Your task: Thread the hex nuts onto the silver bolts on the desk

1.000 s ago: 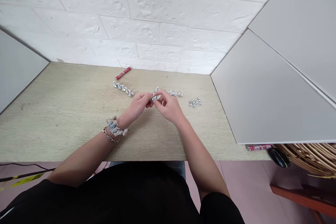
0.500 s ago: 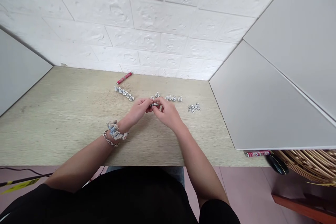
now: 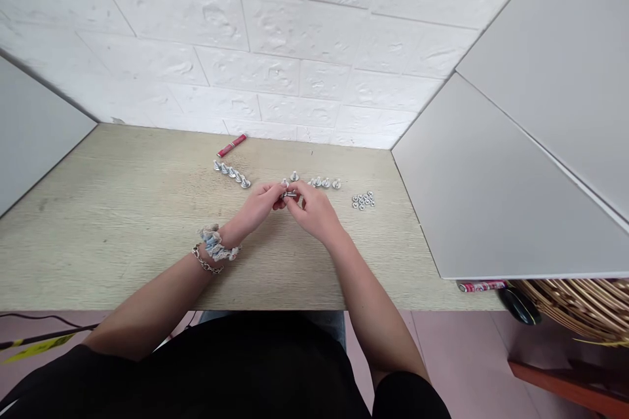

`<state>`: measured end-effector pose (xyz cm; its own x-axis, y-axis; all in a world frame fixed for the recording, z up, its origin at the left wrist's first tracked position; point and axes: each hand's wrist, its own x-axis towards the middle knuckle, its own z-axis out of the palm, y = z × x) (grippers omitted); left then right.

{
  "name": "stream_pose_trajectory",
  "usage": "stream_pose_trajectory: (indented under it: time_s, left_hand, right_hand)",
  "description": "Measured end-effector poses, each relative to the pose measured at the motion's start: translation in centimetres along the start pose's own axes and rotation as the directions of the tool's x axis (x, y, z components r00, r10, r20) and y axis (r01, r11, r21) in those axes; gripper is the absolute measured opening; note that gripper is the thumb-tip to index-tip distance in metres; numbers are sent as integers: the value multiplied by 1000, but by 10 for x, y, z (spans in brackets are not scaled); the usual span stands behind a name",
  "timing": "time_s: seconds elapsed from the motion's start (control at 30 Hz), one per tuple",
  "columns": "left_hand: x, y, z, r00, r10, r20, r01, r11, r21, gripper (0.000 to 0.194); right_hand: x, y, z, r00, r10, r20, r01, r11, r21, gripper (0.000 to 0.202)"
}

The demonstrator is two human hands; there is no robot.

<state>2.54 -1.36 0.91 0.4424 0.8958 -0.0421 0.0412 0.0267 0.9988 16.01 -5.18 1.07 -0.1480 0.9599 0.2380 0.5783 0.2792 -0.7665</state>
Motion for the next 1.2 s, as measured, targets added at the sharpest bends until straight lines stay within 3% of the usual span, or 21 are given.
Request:
stream_pose_trajectory:
  time_s: [0.23,0.5,0.77,1.2]
  left_hand:
    - [1,-3,0,1000,6,26,-6,1000,20,26]
    - [-1,-2,2,1000,18,-15,-16,996,86,25]
    - [-3,5,1,1000,-12,-8,12,1000,-7,28]
    - [-1,1,0,999,-27,-30,27,1000,15,28]
  right_hand:
    - [1,2,0,1000,25,13,-24,1000,-15,16]
    - [1,-1,-3,998,30,49,-31,999,29,19]
    - [-1,-2,-1,998,39,45,-40,999,28,21]
    - [0,0,3,1000,28,8,-28,999,-25,20]
